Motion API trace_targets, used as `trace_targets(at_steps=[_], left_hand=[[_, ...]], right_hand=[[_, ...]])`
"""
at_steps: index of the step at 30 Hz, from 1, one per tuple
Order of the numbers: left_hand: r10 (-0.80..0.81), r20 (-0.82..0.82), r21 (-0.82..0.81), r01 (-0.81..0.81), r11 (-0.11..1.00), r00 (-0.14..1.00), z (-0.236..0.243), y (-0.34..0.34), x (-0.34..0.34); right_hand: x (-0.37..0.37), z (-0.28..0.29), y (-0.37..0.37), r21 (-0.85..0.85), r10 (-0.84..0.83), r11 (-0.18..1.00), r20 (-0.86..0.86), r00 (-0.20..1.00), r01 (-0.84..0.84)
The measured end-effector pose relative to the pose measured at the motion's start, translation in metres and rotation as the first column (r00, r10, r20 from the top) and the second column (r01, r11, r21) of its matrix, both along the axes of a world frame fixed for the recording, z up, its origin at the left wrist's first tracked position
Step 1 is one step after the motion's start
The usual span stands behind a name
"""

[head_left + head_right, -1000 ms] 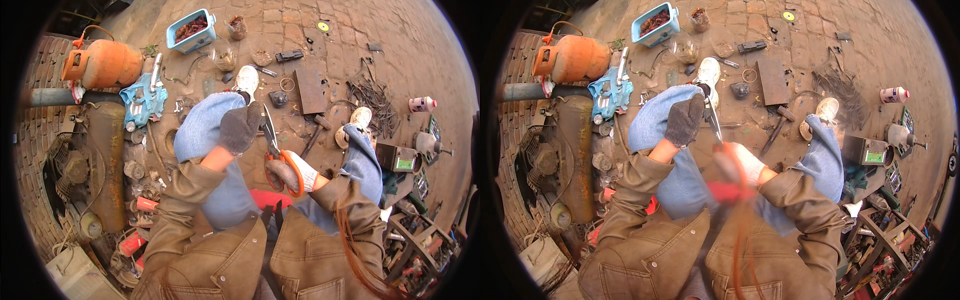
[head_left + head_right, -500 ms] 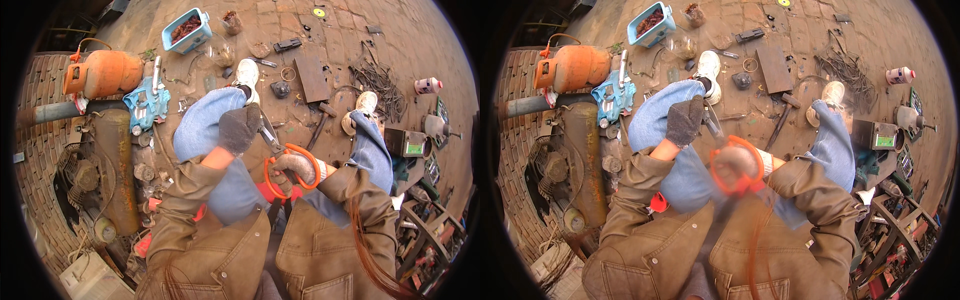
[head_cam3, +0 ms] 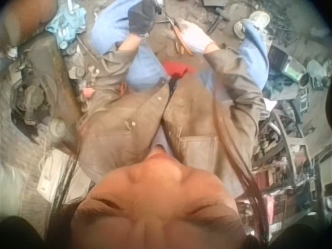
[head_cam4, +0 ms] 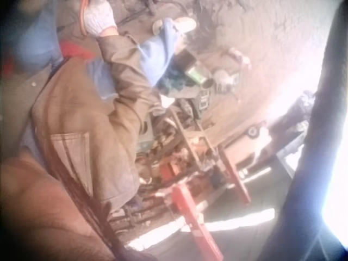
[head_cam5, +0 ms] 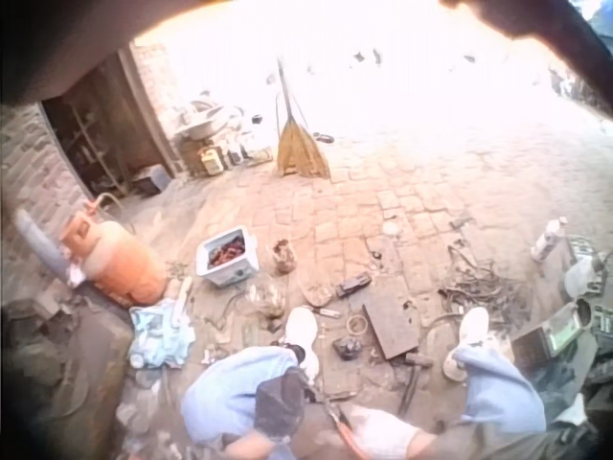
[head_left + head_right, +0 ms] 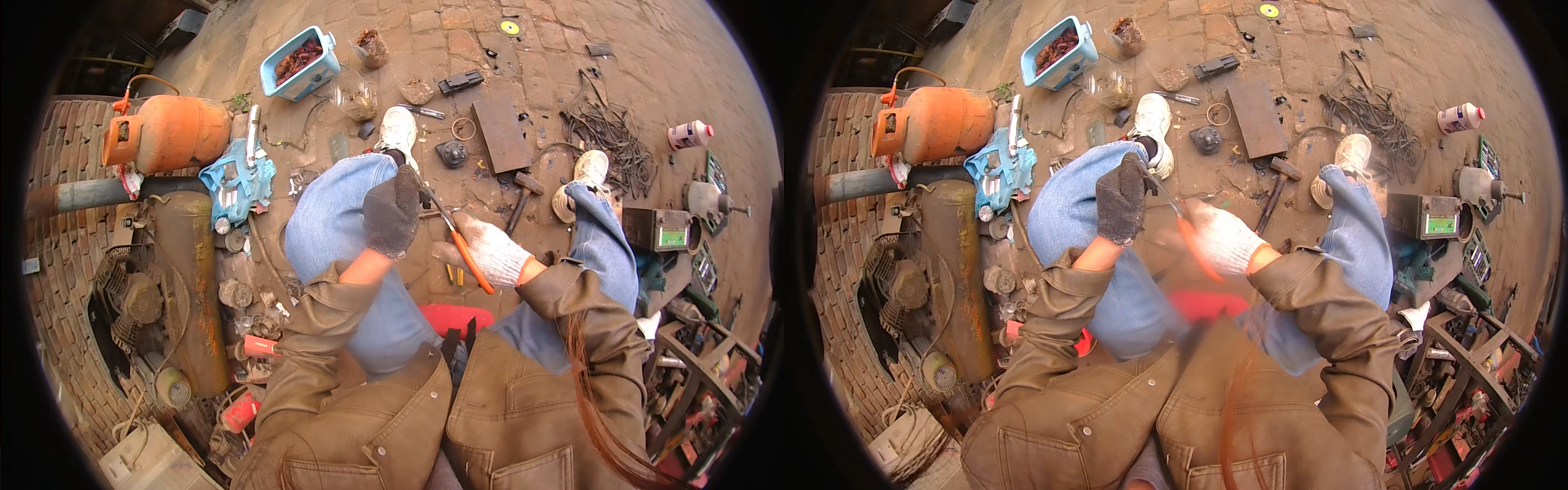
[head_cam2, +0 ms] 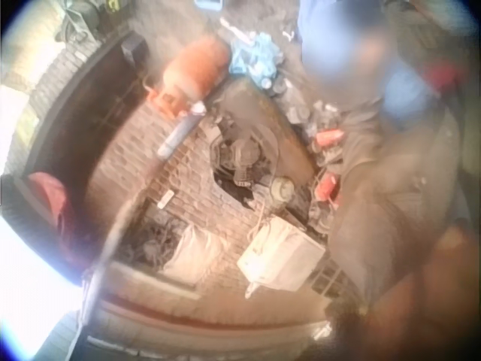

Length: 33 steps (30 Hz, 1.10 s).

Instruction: The person sits on the ground and uses orange-handled shears to cut small metal rods into shorter pieces. They repeatedly pick up rods, position them in the shears, cut, and place the pieces on the ground.

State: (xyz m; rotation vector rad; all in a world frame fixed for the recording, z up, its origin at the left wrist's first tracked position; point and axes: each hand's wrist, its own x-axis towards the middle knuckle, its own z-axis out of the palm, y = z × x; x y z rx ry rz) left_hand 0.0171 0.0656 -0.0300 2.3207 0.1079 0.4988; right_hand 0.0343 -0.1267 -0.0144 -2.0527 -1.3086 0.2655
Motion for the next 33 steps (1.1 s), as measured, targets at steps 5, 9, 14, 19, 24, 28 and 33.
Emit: trace_targets(at_steps=[5,9,14,19,24,28,33], left_hand=[[0.033,-0.041,-0.033,-0.034,0.999,0.999,-0.005,-0.002,0.0],[0.127,-0.053,-0.286,-0.137,0.949,0.991,-0.003,-0.002,0.004],[0.203,-0.037,-0.336,-0.204,0.919,0.978,0.002,-0.008,0.008],[0.142,0.089,-0.107,-0.132,0.985,0.986,0.005,-0.005,0.006],[0.064,0.121,0.035,-0.069,0.997,0.991,0.008,-0.004,0.001],[0.08,-0.014,-0.081,-0.081,0.993,0.997,0.004,0.003,0.001],[0.045,0.172,0.063,-0.057,0.996,0.984,-0.009,0.009,0.013]], right_hand=[[-0.003,0.0,0.004,-0.277,-0.259,0.939,-0.189,0.947,0.202],[-0.003,0.009,0.014,-0.077,-0.394,0.919,-0.206,0.896,0.387],[-0.004,0.017,0.023,-0.128,-0.513,0.857,-0.316,0.798,0.5],[-0.001,0.018,0.024,-0.189,-0.528,0.849,-0.343,0.777,0.493],[-0.004,0.016,0.026,-0.237,-0.509,0.86,-0.39,0.767,0.451],[-0.009,0.006,0.03,-0.155,-0.507,0.861,-0.331,0.796,0.484],[-0.008,-0.014,0.036,-0.169,-0.493,0.869,-0.234,0.838,0.465]])
